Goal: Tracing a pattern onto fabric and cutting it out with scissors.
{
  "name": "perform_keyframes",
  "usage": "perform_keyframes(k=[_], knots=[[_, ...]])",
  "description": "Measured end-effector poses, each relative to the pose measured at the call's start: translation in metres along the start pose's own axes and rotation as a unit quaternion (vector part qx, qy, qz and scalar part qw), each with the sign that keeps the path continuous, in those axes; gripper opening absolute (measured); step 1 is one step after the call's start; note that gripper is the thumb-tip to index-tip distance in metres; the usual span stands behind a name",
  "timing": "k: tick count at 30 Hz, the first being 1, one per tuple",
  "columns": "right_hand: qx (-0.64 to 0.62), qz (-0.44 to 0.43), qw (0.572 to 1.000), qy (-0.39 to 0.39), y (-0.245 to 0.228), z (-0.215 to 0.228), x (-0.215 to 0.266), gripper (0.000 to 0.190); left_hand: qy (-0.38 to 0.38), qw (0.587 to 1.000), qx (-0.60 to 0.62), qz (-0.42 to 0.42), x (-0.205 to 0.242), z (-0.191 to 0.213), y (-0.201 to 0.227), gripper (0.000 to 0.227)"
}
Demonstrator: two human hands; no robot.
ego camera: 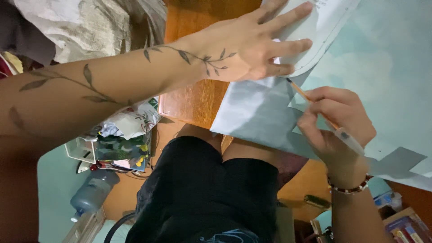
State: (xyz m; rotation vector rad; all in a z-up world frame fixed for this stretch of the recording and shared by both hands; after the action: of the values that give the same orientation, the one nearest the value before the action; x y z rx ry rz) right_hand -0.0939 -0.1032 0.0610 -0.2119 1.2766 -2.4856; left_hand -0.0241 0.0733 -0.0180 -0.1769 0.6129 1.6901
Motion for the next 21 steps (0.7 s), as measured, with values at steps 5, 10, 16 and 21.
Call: perform_keyframes(k=[5,10,16,21], knots=[[0.017,0.026,0.999,0.016,0.001,0.005,0.001,0.012,-0.026,0.999,-0.014,0.025,0.003,-0.004,0.001,0.026],[0.039,0.043,0.998,0.021,0.004,0.007,0.002,0.014,-0.083,0.993,0.041,0.074,-0.012,0.005,0.001,0.019],[0.069,0.041,0.997,0.015,0.003,0.012,-0.001,0.013,-0.106,0.989,0.004,0.101,-0.022,0.002,-0.002,0.026],[0.067,0.062,0.995,0.028,0.004,0.015,0.000,0.018,-0.177,0.975,-0.073,0.112,-0.024,-0.004,0.002,0.039]])
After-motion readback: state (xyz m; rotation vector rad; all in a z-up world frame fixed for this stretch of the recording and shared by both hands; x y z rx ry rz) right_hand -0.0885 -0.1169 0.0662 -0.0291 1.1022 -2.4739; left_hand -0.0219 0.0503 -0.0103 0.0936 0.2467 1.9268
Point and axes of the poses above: each hand's wrist, its own x-axis away from the middle knuckle, its own z-axis out of the back of the hand, y = z × x, the point moved 6 cm from there along -x, towards the middle knuckle, and after that the axes turned 2 degrees about x, right-handed, at the moved point
